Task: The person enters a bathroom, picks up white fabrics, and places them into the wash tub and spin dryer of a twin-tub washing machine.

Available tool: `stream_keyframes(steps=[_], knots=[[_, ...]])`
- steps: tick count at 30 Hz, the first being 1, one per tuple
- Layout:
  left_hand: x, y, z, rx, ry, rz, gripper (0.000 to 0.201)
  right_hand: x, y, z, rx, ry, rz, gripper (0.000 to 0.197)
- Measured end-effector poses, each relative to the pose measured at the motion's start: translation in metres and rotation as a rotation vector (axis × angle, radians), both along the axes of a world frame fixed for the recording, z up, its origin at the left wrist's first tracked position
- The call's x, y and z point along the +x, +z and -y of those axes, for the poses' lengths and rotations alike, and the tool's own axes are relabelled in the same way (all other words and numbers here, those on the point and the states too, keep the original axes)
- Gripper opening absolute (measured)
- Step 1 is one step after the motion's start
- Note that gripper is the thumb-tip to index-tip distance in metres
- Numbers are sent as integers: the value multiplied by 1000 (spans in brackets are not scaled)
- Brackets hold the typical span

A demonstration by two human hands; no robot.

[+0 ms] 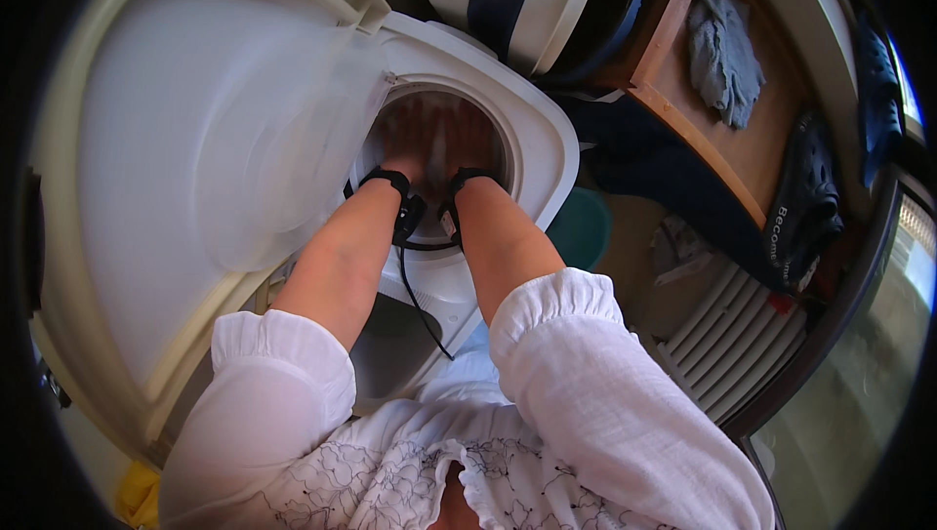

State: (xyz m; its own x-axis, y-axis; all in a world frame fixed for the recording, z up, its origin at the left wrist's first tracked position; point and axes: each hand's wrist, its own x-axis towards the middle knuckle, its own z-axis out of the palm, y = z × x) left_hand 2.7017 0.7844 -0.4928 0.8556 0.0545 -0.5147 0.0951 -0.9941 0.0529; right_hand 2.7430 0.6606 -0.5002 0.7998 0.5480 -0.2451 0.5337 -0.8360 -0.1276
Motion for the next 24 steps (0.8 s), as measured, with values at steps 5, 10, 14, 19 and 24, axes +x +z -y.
stream_keyframes(steps=[5, 10, 14, 19, 24], knots=[[-10, -2, 4, 52, 91, 146, 54, -8, 5, -6, -30, -57, -128, 50], [-6, 4, 6, 68, 50, 66, 53, -10, -12, -1, -33, -71, -113, 59], [-6, -4, 0, -89, 107, 27, 60, -9, -9, -1, -85, -10, -140, 78], [-14, 7, 2, -40, 175, 13, 65, -19, -41, 1, -19, 148, 222, 86], [-27, -13, 1, -5, 147, 123, 70, -10, 4, -5, 22, 48, -256, 76]])
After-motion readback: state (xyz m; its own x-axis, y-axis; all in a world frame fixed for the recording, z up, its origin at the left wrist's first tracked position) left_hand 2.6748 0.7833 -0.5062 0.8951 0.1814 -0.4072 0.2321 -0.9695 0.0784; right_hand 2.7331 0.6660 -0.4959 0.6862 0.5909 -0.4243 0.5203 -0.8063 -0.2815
